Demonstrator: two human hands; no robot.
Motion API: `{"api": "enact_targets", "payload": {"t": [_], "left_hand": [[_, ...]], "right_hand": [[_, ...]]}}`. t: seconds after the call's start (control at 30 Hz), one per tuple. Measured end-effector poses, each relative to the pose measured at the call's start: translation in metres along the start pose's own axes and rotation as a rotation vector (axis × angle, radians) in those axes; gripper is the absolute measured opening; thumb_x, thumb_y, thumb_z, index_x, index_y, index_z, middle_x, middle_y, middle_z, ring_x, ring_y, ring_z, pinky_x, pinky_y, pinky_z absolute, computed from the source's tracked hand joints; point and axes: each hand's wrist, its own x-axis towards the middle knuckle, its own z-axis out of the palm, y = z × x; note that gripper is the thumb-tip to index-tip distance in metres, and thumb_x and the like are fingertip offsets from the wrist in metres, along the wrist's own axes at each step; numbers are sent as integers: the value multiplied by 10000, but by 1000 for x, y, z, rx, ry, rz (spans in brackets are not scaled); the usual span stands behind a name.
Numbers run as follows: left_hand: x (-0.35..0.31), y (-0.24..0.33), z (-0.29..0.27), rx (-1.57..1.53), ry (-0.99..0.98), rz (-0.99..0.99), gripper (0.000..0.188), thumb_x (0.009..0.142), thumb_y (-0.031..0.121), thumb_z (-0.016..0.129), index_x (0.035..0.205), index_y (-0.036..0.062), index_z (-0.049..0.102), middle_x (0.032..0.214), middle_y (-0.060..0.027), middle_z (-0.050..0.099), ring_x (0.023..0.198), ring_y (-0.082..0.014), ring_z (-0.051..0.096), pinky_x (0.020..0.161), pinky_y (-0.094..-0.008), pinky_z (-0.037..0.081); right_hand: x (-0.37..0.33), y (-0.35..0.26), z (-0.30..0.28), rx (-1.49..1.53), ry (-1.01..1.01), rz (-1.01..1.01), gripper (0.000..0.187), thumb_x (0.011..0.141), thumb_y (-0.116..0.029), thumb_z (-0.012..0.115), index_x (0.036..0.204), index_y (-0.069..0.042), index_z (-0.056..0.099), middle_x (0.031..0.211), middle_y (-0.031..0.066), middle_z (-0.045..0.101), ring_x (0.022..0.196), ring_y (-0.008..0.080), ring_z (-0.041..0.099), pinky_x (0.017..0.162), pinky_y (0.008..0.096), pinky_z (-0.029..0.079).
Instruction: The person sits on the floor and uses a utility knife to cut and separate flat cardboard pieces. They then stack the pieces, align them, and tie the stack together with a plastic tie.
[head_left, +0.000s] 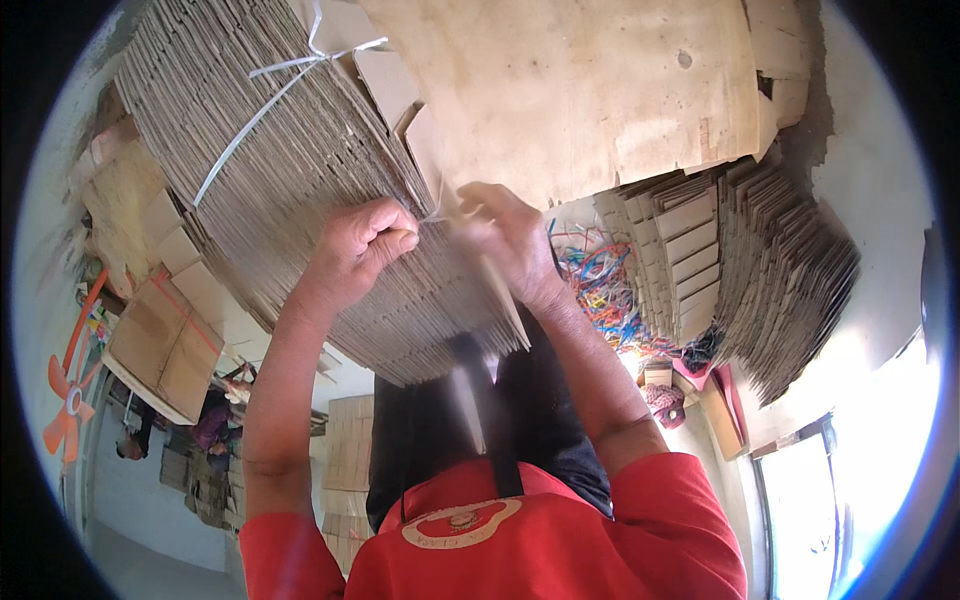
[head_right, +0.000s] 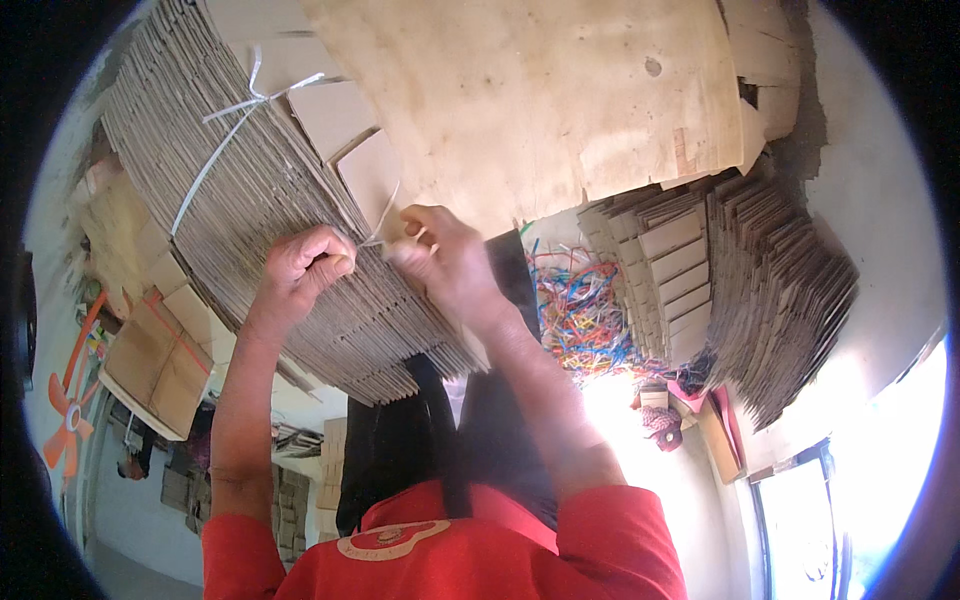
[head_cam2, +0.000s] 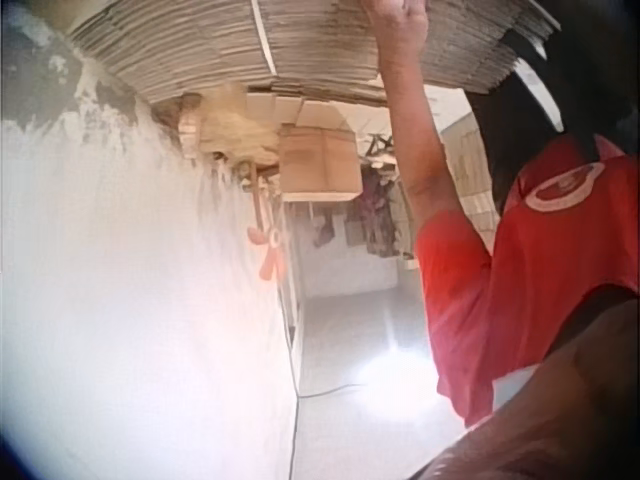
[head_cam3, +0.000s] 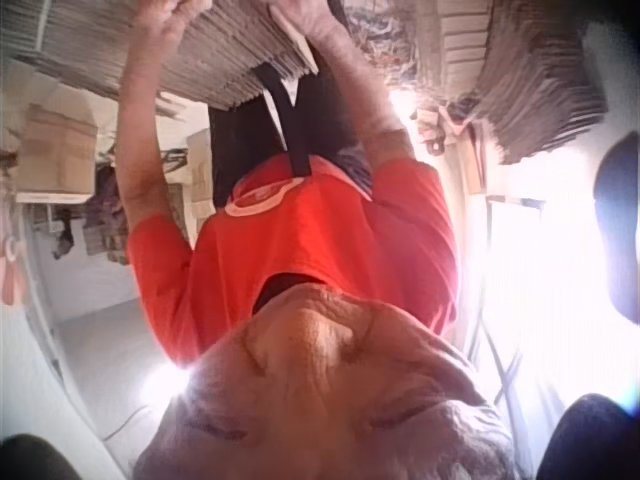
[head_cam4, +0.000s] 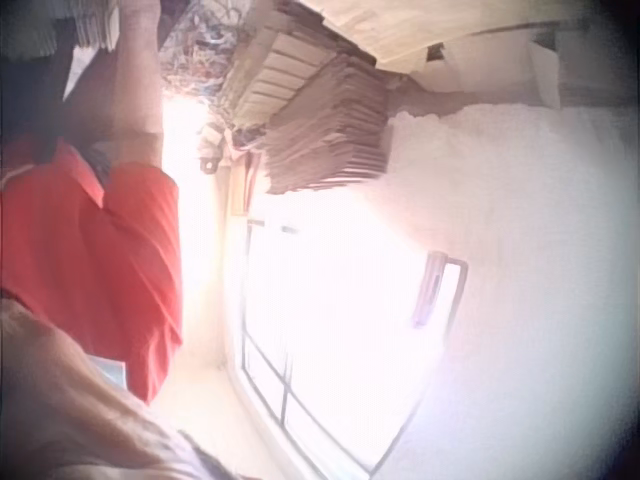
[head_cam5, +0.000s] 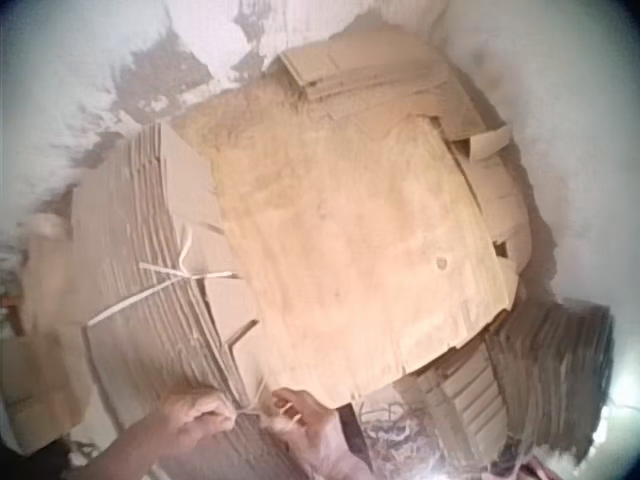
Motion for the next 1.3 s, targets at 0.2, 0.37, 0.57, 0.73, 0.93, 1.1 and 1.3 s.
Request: {"api": "enact_targets", "payload": {"t": [0.2,0.37,0.57,0.73,0.93,1.1,1.3], "left_hand": [[1,2,1,-7,17,-62,138,869,46,612,780,3,515,720,-49,564,653,-113,508,621,-257,442],[2,0,-2,50,-6,8,157,870,45,623,782,-9,504,708,-70,550,622,-137,499,598,-270,436],[1,7,-1,74,-23,0,162,865,31,637,797,-16,497,688,-88,522,605,-157,499,598,-302,447],[2,14,-4,86,-41,-45,176,866,47,643,796,-14,494,693,-94,520,608,-169,514,587,-303,447],[-1,16,-9,226,-78,13,192,851,64,657,797,-5,486,706,-97,532,627,-171,550,589,-300,459],[-8,-2,-11,92,-93,9,193,895,49,596,780,-3,450,755,-86,552,659,-187,542,633,-291,462],[-17,5,0,138,23,-20,176,884,45,614,801,-15,470,782,-85,558,696,-176,541,668,-277,467]], "right_hand": [[19,-22,-13,-366,-234,-263,380,838,-395,675,954,-41,603,813,146,623,726,332,641,612,397,515],[29,-19,-14,-674,-369,-456,227,813,-221,705,868,-21,614,817,122,627,749,271,627,582,368,505],[30,-11,-1,365,-245,-127,114,800,-8,688,706,2,623,815,84,650,719,128,598,547,250,474],[32,-35,-7,713,-367,333,134,863,-53,674,754,2,619,772,64,652,596,90,544,526,279,450],[45,-17,-6,105,-444,-165,173,894,-111,645,770,3,606,689,35,591,615,103,539,550,268,435],[43,-4,-2,227,-368,-80,229,910,-108,599,711,-1,559,644,17,524,570,87,481,512,269,397],[28,-9,10,721,-191,513,247,936,-153,548,721,-34,564,668,51,587,453,90,480,418,239,362]]}}
